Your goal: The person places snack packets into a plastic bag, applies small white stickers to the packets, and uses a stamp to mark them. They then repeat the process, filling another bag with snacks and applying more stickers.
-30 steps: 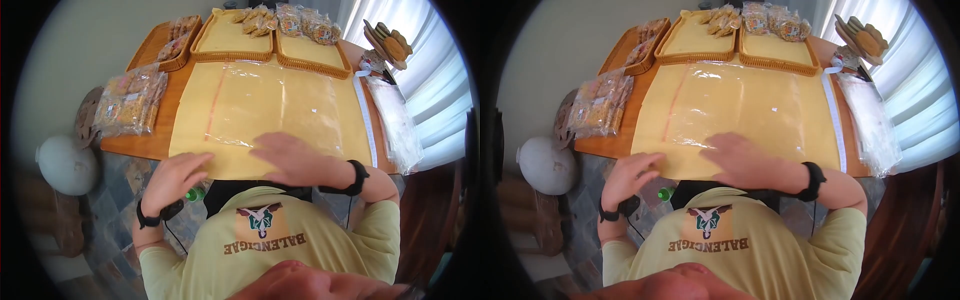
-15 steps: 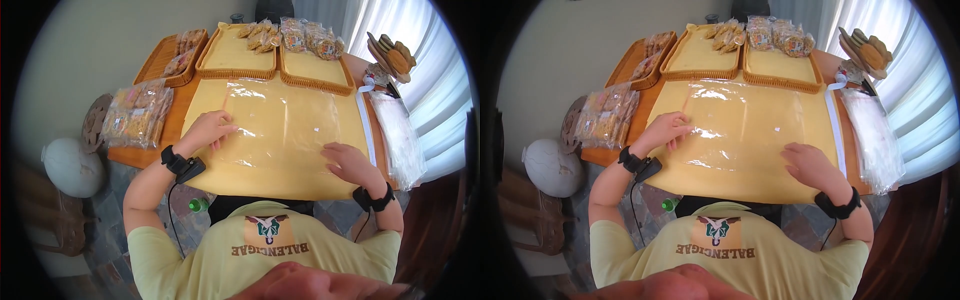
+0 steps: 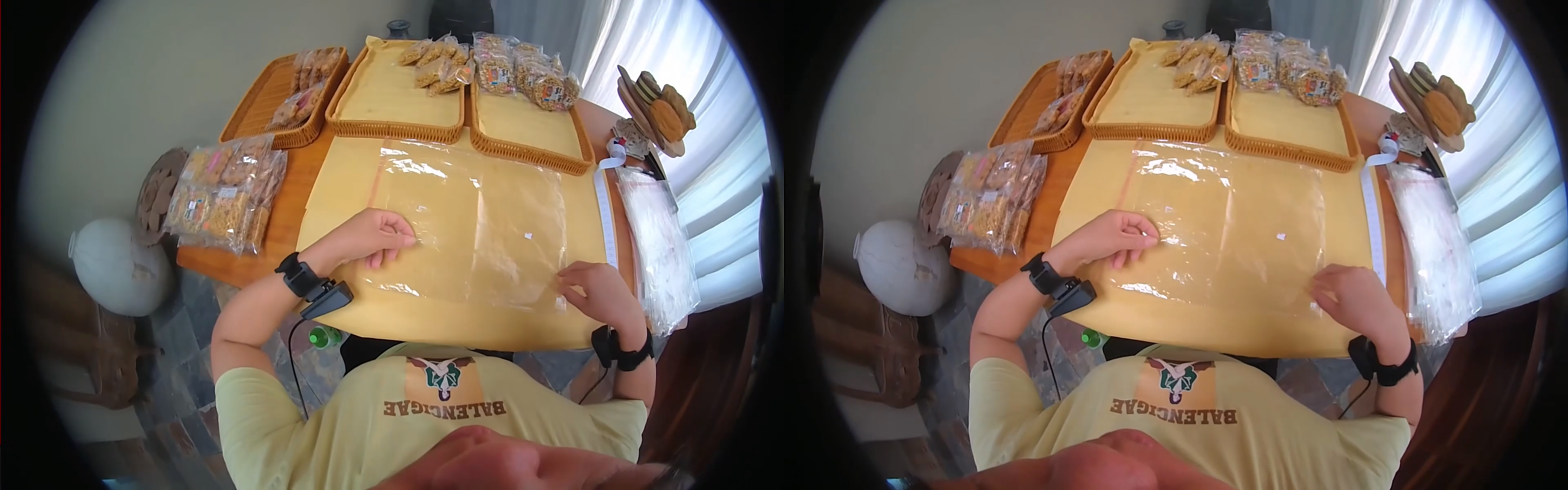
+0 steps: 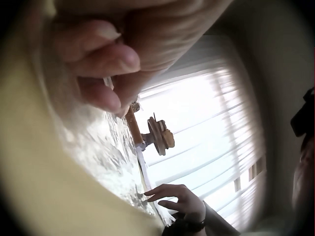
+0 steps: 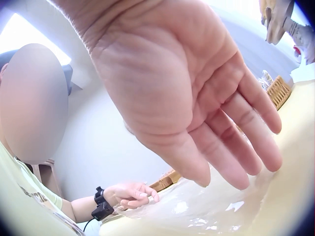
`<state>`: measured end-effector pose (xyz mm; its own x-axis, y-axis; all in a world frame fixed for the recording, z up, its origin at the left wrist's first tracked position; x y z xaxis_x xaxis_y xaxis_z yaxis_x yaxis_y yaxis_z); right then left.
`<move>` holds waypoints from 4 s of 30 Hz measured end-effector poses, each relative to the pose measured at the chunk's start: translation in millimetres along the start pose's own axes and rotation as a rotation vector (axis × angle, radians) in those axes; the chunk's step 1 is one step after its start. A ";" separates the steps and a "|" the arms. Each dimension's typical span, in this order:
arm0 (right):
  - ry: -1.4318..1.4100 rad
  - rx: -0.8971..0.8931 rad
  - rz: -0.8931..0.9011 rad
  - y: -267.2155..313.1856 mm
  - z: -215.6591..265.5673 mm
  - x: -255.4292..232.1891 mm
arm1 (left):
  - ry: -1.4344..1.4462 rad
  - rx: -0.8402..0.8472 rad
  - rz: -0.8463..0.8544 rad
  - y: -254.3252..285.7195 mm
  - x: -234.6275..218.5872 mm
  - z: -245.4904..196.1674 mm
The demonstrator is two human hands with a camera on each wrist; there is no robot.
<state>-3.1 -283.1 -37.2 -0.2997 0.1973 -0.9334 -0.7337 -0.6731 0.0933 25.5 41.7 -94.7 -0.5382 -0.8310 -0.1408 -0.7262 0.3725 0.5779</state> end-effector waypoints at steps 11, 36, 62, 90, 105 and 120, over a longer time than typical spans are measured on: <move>0.050 0.186 -0.124 -0.3 -3.8 4.6 | -0.199 0.100 -0.322 -0.3 -26.7 -8.5; -1.355 0.083 -0.592 47.8 -70.1 -21.2 | -1.047 0.783 -0.593 51.2 2.9 -37.2; -1.709 -0.442 -1.012 86.4 -80.6 -116.8 | -0.658 0.940 -0.463 22.1 32.4 -80.8; -1.229 -0.513 -1.328 4.2 -25.0 -213.9 | 0.573 0.698 0.605 43.1 100.4 -73.5; -1.018 -0.251 -1.228 -21.8 -75.3 -204.2 | 0.475 0.660 0.165 13.6 81.9 -80.3; -0.097 -0.345 -0.330 -49.1 44.5 -21.3 | 0.214 0.270 0.165 -49.6 56.2 -61.5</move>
<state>12.3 -222.5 -6.5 -0.1523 0.4945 -0.8557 -0.5588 -0.7572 -0.3382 57.6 -48.9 -81.8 -0.5764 -0.8078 0.1234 -0.7394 0.5799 0.3421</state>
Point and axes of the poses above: each hand's wrist, its own y-axis away from the middle knuckle, its own x-axis out of the palm, z = x × y, the point moved 5 cm from there along -y, towards the middle knuckle, and after that the axes turned 6 degrees about -x, right-handed, at the moved point
